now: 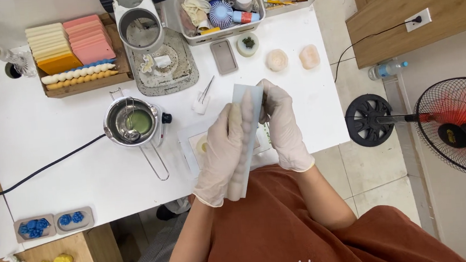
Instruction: Removing a spiral-shaped wax candle from a silicone mold and cleaning it with tweezers.
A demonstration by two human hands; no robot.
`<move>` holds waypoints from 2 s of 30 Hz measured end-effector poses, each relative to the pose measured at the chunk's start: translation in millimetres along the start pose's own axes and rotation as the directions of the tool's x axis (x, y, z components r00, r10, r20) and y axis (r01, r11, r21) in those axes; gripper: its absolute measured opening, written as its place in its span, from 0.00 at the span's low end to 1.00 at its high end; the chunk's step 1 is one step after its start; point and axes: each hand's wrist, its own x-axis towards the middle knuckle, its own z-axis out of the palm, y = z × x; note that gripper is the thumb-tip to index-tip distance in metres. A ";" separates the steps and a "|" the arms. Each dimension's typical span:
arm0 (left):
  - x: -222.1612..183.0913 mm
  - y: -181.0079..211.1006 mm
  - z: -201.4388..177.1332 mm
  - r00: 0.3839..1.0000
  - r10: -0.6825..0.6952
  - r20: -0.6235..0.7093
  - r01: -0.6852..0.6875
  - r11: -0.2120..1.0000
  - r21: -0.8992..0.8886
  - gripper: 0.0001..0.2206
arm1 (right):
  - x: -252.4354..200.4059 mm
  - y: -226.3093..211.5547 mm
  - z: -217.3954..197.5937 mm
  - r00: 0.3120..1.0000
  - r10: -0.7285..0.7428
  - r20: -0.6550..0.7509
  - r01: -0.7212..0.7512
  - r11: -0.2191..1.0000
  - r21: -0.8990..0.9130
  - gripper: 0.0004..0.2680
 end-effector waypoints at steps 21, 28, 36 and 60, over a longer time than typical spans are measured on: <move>7.1 -47.7 22.3 0.937 -0.346 0.043 0.327 0.828 -0.455 0.31 | 5.4 26.5 -0.7 0.974 0.197 -0.115 -0.222 0.937 -0.271 0.21; 3.4 -39.3 -1.0 0.969 -0.160 -0.190 0.045 0.865 -0.500 0.27 | -24.6 3.9 36.2 0.994 0.078 0.071 -0.003 0.694 -0.720 0.12; 15.9 -40.3 -8.0 0.927 -0.300 -0.226 0.153 0.851 -0.502 0.27 | -29.7 25.2 30.9 0.986 0.046 0.159 0.048 0.838 -0.544 0.12; 4.0 -41.3 -14.4 0.917 -0.399 0.000 0.349 0.803 -0.483 0.29 | -12.2 64.2 20.6 0.955 0.294 0.043 -0.287 0.949 -0.129 0.17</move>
